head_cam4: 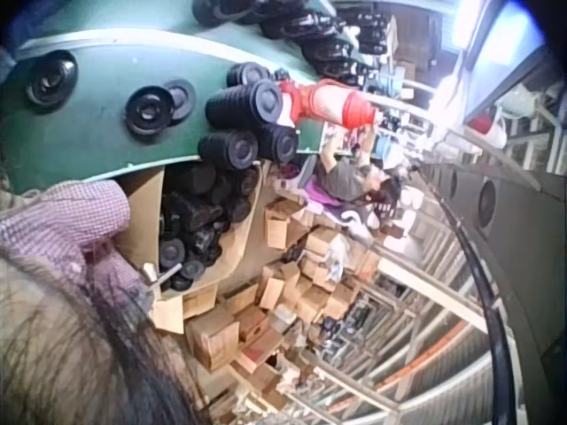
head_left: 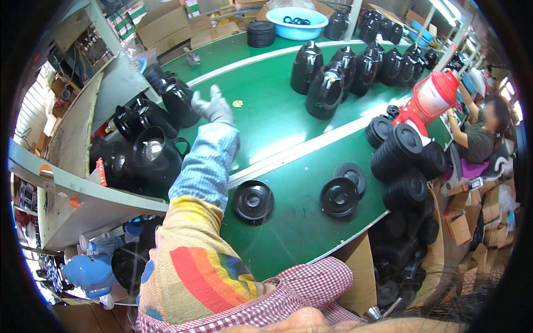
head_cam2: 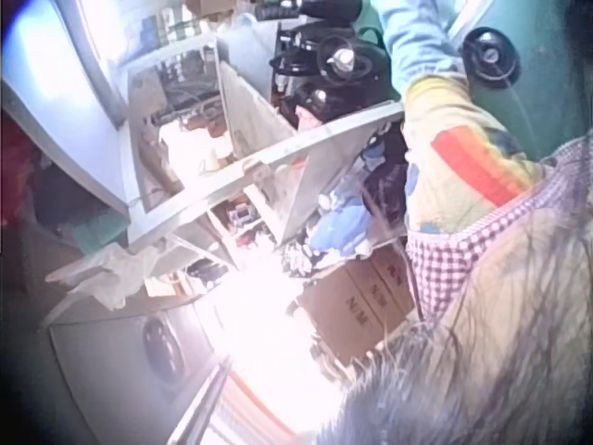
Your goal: The person assembles black kettles by inserting a metal rod into the base and securing a lid. They repeatedly pick up kettles from a cardboard box, insert the rod, place the lid, and set the finished units on a green table.
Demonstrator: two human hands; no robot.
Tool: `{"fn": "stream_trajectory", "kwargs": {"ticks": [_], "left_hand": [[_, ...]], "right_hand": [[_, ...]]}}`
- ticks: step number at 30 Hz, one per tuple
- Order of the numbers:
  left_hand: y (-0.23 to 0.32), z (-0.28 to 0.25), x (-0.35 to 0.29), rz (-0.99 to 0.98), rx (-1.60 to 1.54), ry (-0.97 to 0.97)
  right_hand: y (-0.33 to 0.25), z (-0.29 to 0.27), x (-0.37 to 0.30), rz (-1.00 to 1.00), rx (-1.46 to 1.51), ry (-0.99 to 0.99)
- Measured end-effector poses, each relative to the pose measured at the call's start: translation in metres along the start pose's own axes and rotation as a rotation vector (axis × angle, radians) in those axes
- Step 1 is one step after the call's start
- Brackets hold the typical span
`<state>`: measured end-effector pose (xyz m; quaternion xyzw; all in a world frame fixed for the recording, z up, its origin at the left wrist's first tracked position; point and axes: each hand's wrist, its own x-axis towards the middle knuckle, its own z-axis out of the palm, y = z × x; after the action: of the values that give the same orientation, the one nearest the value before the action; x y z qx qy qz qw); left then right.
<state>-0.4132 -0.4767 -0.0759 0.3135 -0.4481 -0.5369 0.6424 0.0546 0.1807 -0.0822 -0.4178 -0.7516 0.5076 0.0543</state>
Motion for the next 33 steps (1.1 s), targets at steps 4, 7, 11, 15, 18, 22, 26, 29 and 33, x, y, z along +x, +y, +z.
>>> {"fn": "stream_trajectory", "kwargs": {"ticks": [4, 7, 11, 15, 18, 22, 26, 29, 33], "left_hand": [[0.005, -0.039, 0.040, -0.305, 0.522, 0.138], [0.009, -0.037, 0.060, -0.479, 0.778, -0.024], [0.010, -0.032, 0.044, -0.470, 0.350, -0.010], [0.020, -0.039, -0.070, -0.522, -0.390, -0.453], [0.163, -0.086, -0.175, -0.351, -0.416, -0.863], [0.233, -0.135, -0.242, 0.352, -0.630, -1.642], [0.272, -0.180, -0.302, 0.764, -1.062, -2.204], [0.297, -0.224, -0.340, 0.940, -1.168, -2.402], [0.315, -0.274, -0.346, 0.532, -0.835, -2.607]], "right_hand": [[-0.011, 0.009, 0.001, -0.023, -0.015, -0.017], [-0.016, 0.009, -0.003, -0.041, -0.008, -0.031], [-0.021, 0.003, -0.013, -0.070, 0.017, -0.043], [-0.021, -0.015, -0.033, -0.125, 0.075, -0.049], [-0.041, -0.019, -0.035, -0.199, 0.220, -0.161], [-0.076, 0.002, -0.020, -0.032, 0.720, -0.347], [-0.073, 0.019, -0.026, -0.198, 1.032, -0.512], [-0.073, -0.008, -0.067, -0.148, 0.938, -0.518], [-0.033, -0.016, -0.080, 0.097, 1.040, -0.190]]}}
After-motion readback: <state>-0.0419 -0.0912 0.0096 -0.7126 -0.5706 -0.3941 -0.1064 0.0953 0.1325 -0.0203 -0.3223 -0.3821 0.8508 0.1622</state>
